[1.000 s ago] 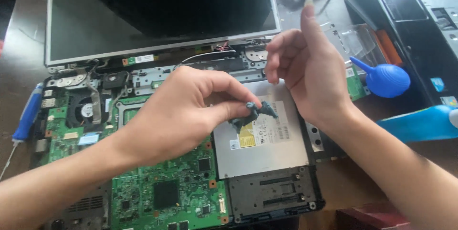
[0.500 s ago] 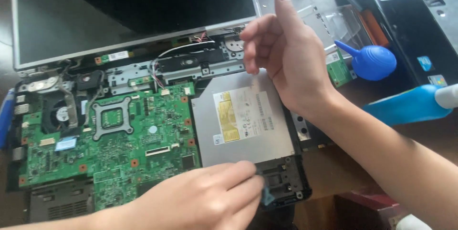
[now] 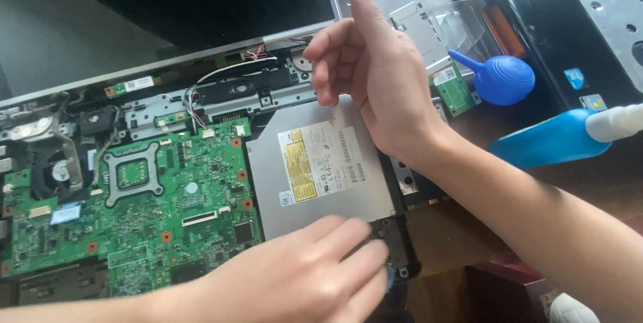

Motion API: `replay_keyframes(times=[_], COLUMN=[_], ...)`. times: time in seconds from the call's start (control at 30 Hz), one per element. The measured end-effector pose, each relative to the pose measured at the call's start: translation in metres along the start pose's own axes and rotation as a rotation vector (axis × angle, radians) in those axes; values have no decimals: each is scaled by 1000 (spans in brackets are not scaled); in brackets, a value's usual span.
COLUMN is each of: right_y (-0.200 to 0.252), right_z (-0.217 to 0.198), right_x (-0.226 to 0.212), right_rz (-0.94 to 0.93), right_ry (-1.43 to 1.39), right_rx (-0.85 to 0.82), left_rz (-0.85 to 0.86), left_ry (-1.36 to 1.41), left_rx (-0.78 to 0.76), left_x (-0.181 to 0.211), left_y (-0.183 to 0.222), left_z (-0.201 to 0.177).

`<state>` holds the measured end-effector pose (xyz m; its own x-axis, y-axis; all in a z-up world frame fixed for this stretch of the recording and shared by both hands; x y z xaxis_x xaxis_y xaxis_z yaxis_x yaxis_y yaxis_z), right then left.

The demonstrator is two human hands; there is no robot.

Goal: Disassembling a laptop to inspect and clean internal components, including removing the hard drive and wiping the motherboard.

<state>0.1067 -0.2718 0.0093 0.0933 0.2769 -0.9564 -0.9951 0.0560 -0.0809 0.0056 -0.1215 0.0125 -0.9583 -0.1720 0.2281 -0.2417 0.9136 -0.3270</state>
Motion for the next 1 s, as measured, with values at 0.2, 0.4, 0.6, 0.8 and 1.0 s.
replay_keyframes(times=[0.2,0.4,0.6,0.8,1.0], right_y=[0,1,2,1,0], right_z=[4,4,5,7,4], right_x=[0,2,2,0,0], right_rz=[-12,-39,-51,-8,-1], right_ry=[-21,-8,10,42,25], right_rx=[3,-27,-47,-1,6], left_rz=[6,88,38,33,-83], left_ry=[-44,145,229,216,208], left_rx=[-268,-85,-10,-253,-201], left_x=[-4,-10,-16,-18,-61], left_y=[6,-25,-17,6,2], left_z=[8,19,5,-2,-44])
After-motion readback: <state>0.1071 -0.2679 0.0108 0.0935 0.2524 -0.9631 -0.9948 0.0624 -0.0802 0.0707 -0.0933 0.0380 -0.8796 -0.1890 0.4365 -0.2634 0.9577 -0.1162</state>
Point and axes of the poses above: each hand's wrist, its own y-axis away from the middle knuckle, its own z-axis out of the palm, x = y × z, the point moved 2 cm from there along -y, towards the middle knuckle, and after that the axes turned 10 degrees about -z, right-handed, at the moved point
